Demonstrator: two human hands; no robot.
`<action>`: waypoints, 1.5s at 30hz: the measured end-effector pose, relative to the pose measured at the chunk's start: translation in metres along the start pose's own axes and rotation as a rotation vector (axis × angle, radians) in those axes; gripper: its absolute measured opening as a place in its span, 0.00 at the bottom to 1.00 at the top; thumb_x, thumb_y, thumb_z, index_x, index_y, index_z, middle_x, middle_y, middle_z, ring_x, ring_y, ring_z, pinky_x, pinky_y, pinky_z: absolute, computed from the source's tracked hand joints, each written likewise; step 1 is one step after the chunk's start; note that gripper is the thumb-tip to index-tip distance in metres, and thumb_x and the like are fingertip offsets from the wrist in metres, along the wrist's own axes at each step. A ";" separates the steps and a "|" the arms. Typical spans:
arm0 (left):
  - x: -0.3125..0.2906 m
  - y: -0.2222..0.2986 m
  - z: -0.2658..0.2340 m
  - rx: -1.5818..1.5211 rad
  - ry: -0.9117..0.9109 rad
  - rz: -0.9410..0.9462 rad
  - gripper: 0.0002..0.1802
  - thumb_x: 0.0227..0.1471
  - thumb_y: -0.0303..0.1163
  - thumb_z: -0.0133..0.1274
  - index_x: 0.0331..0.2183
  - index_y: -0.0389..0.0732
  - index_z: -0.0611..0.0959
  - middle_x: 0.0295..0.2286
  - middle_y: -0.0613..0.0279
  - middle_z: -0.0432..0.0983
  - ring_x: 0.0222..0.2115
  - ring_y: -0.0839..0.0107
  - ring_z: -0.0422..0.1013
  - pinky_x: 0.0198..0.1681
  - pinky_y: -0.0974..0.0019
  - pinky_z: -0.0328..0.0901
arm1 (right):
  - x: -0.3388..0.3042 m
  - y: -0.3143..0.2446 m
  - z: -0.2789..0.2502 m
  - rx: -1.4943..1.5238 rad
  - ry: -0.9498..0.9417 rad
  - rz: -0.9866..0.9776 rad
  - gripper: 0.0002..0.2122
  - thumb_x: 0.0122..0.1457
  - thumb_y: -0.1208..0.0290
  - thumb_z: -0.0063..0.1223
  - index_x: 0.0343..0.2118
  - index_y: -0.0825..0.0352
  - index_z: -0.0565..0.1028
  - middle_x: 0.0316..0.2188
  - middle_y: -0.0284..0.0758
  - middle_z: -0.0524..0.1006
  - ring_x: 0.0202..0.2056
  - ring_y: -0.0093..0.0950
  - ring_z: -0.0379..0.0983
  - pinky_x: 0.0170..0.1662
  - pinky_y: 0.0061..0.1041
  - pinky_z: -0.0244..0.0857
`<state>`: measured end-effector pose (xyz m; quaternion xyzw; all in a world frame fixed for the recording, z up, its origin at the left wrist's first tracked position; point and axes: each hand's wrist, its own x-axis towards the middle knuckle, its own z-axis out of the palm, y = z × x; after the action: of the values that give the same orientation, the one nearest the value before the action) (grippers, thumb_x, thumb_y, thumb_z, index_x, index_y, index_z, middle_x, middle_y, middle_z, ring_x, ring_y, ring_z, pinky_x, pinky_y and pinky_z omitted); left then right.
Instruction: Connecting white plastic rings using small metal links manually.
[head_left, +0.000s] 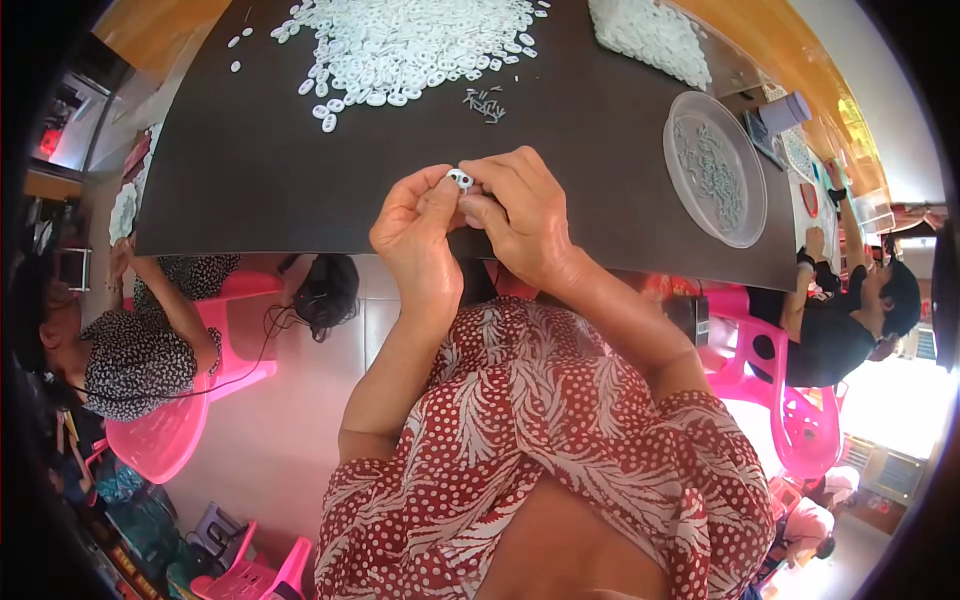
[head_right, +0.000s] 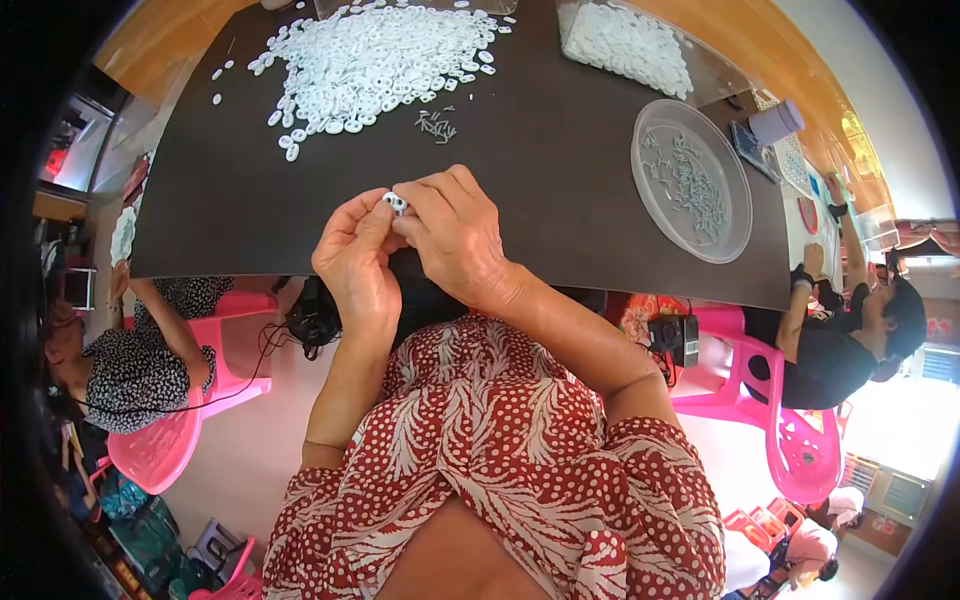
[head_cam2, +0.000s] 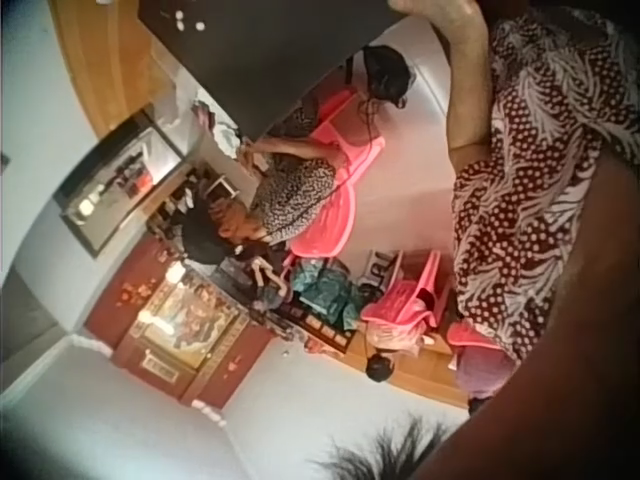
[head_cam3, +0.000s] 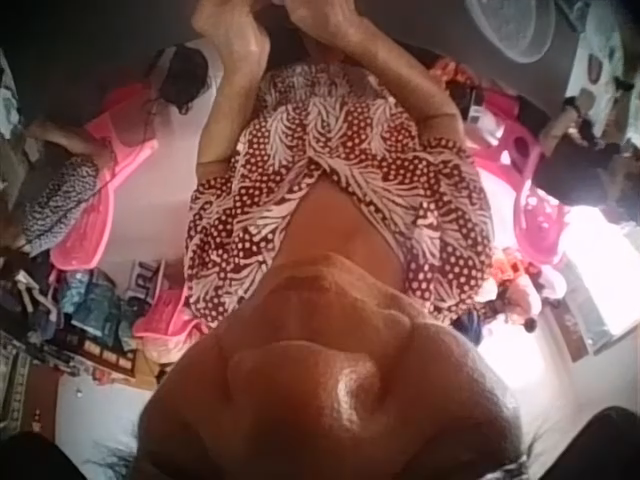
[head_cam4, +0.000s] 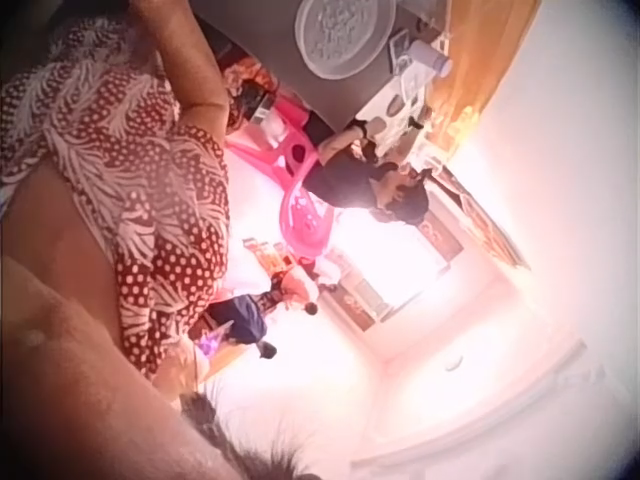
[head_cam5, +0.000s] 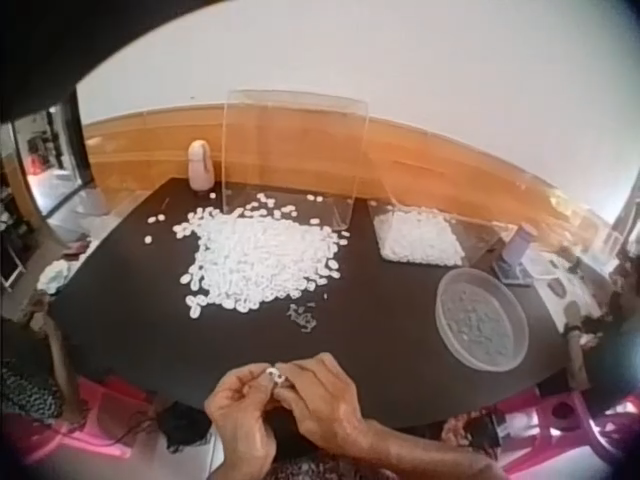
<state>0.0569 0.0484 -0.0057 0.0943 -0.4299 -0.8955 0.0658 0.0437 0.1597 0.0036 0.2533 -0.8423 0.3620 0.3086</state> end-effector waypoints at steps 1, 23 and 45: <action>-0.001 0.001 0.001 0.003 -0.005 0.000 0.07 0.51 0.21 0.50 0.35 0.30 0.78 0.27 0.59 0.75 0.24 0.76 0.71 0.26 0.75 0.68 | 0.000 0.001 -0.001 -0.002 0.006 0.002 0.13 0.40 0.80 0.58 0.33 0.71 0.74 0.27 0.37 0.74 0.28 0.34 0.68 0.30 0.29 0.64; -0.014 0.007 0.021 0.136 -0.288 0.104 0.10 0.53 0.21 0.49 0.39 0.29 0.77 0.30 0.61 0.75 0.28 0.78 0.69 0.33 0.76 0.65 | -0.005 0.001 -0.039 0.126 0.145 0.019 0.13 0.38 0.80 0.60 0.31 0.70 0.74 0.25 0.34 0.74 0.26 0.31 0.67 0.28 0.26 0.63; -0.010 -0.014 0.035 0.241 -0.312 0.352 0.13 0.54 0.27 0.51 0.39 0.28 0.77 0.33 0.59 0.75 0.32 0.77 0.70 0.39 0.75 0.65 | -0.006 0.007 -0.049 0.186 0.199 0.091 0.15 0.40 0.81 0.61 0.35 0.73 0.75 0.26 0.34 0.75 0.25 0.26 0.67 0.27 0.22 0.62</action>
<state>0.0584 0.0856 0.0064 -0.1142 -0.5480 -0.8164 0.1417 0.0593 0.2027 0.0231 0.2054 -0.7810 0.4753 0.3492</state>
